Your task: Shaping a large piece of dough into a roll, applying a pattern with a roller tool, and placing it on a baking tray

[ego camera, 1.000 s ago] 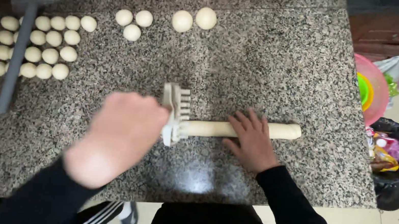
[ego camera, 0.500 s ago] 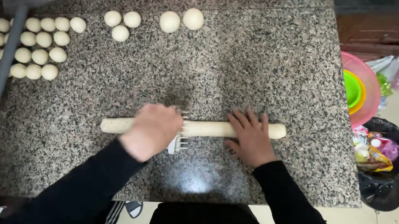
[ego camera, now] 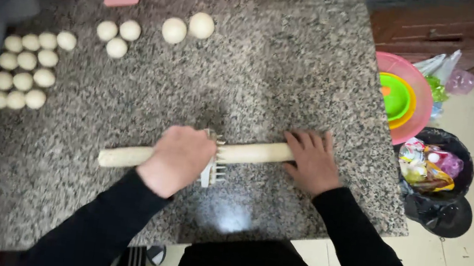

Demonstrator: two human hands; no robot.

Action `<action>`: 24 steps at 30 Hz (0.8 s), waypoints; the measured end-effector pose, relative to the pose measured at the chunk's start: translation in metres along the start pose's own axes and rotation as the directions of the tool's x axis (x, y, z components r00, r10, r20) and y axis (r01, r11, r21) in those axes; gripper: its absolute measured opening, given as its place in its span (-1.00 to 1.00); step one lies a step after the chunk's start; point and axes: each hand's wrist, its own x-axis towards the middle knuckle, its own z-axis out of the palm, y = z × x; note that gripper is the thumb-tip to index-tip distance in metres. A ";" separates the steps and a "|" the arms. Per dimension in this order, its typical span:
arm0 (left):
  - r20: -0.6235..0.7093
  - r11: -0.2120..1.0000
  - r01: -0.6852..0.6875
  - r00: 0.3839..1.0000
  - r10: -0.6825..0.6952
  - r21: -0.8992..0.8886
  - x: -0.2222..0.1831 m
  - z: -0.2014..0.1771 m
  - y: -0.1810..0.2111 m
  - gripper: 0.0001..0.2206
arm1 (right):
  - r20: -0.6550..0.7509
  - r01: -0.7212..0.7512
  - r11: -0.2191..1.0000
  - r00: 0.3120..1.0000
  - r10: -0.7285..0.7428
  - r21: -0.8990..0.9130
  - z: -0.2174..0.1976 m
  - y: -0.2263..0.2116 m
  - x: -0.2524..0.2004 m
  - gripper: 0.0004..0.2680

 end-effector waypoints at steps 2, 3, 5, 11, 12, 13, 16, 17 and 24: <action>-0.015 0.998 0.012 1.000 -0.011 0.060 -0.013 -0.062 0.011 -0.79 | -0.008 -0.012 1.000 1.000 0.012 0.019 -0.005 0.014 -0.004 -0.42; -0.025 0.993 0.030 0.999 -0.027 0.113 -0.021 -0.092 0.017 -0.79 | -0.008 -0.016 0.999 1.000 0.016 0.036 -0.007 0.021 -0.007 -0.41; -0.008 0.996 0.032 0.999 -0.032 0.089 -0.030 -0.124 0.020 -0.78 | -0.013 -0.038 0.998 0.999 0.039 0.048 -0.005 0.032 -0.009 -0.39; 0.019 1.000 0.004 1.000 -0.004 0.013 0.033 -0.013 0.031 -0.73 | -0.043 -0.071 0.984 0.996 0.079 0.165 0.012 0.055 -0.013 -0.31; 0.028 1.000 -0.001 1.000 0.001 0.010 0.053 0.031 0.025 -0.72 | -0.051 -0.060 0.978 0.996 0.071 0.197 0.011 0.057 -0.012 -0.29; 0.028 1.000 -0.004 1.000 0.004 0.014 0.044 0.000 0.026 -0.72 | -0.054 -0.062 0.978 0.996 0.074 0.201 0.017 0.060 -0.012 -0.29; 0.006 1.000 -0.007 1.000 0.007 -0.007 0.020 -0.093 0.035 -0.69 | -0.009 -0.044 0.951 0.999 0.049 0.307 0.021 0.071 -0.013 -0.22; 0.031 1.000 -0.008 1.000 0.007 0.011 0.012 -0.122 0.040 -0.69 | -0.029 -0.024 0.934 0.999 0.037 0.357 0.020 0.069 -0.014 -0.24; -0.057 0.996 -0.085 0.995 0.087 0.032 0.071 0.016 0.060 -0.75 | -0.046 0.014 0.910 0.999 0.005 0.415 0.028 0.072 -0.018 -0.29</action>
